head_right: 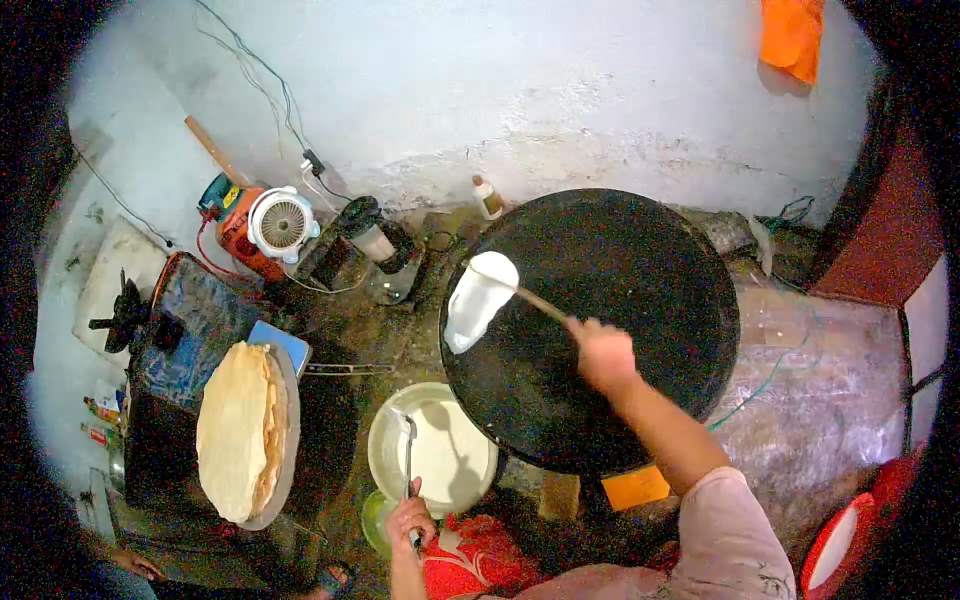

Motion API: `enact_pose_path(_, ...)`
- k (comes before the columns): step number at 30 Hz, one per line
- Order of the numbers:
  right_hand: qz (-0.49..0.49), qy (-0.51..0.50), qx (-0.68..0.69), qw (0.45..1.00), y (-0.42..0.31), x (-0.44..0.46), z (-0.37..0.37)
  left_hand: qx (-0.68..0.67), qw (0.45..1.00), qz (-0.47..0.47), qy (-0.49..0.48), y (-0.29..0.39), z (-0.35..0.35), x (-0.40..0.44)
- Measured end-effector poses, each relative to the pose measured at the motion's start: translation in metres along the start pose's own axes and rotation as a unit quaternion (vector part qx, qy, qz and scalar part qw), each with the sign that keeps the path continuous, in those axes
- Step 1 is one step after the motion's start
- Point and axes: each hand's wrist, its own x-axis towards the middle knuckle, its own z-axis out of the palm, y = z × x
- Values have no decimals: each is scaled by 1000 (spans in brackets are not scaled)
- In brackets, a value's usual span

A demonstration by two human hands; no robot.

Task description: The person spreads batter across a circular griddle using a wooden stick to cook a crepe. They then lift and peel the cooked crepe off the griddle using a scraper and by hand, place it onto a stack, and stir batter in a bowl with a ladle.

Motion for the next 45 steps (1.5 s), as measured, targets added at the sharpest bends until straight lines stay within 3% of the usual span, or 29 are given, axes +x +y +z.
enact_pose_path(2, 55, -19, 41, 997, 1, 6, 2, -38, 999, 9, 24, 0, 4, 0)
enact_pose_path(4, 39, 70, 227, 971, -17, -5, 8, -7, 998, 35, 47, 5, 0, 0)
enact_pose_path(5, 100, 12, 252, 962, -33, -16, 2, -7, 999, 25, 36, 8, -3, 1)
enact_pose_path(8, 11, -63, 65, 996, -38, 0, 9, -10, 999, 23, 47, 5, 0, 5)
enact_pose_path(10, 44, -41, -32, 998, -12, 26, 9, -2, 997, 38, 74, 1, 5, 4)
enact_pose_path(12, 114, -55, 79, 989, -8, 26, -10, -22, 997, 16, 66, 1, 8, 2)
enact_pose_path(14, 68, 67, 214, 972, -19, -6, -5, -41, 998, 0, 56, 7, 4, 3)
enact_pose_path(16, 82, -88, 186, 975, -40, -21, -19, -47, 997, 10, 60, 3, 7, 5)
enact_pose_path(18, 45, -80, 21, 996, -11, -6, 4, 2, 995, 43, 86, 3, 7, 4)
enact_pose_path(19, 69, -26, -17, 997, 4, 7, 3, -2, 996, 27, 82, 2, 8, 3)
enact_pose_path(23, 158, 9, 195, 968, -6, 0, -7, -7, 996, 16, 90, 13, 1, 3)
enact_pose_path(24, 86, 83, 239, 964, -21, -15, 3, -8, 996, 14, 87, 13, -1, 3)
enact_pose_path(26, 42, -83, 170, 981, -67, -18, -18, 70, 993, 50, 85, 14, -4, 5)
enact_pose_path(28, -18, -84, -30, 996, -53, 4, 13, 44, 995, 37, 85, 11, -2, 4)
enact_pose_path(29, 24, -72, -92, 993, -31, 24, 27, 70, 992, 46, 97, 8, 1, 3)
enact_pose_path(30, 110, -74, -58, 989, -11, 39, 17, 95, 988, 54, 110, 7, 4, 0)
enact_pose_path(34, 195, -19, 110, 974, 4, 8, -11, 11, 994, 40, 103, 17, -2, 2)
enact_pose_path(35, 183, 24, 138, 973, -2, -11, 8, 5, 996, 40, 77, 16, -3, 3)
enact_pose_path(36, 136, -32, 142, 980, -23, -17, -18, 91, 991, 55, 87, 13, 3, 2)
enact_pose_path(38, 121, -85, 29, 989, -10, -7, -12, 35, 992, 57, 109, 14, 1, 6)
enact_pose_path(40, 164, -14, 7, 986, 26, 11, -16, 33, 992, 41, 111, 17, -2, 3)
enact_pose_path(42, 233, -12, 85, 969, 30, 8, -25, 32, 994, 20, 102, 19, 1, 5)
enact_pose_path(45, 187, 22, 166, 968, -10, -7, -7, 64, 993, 42, 94, 20, -4, 5)
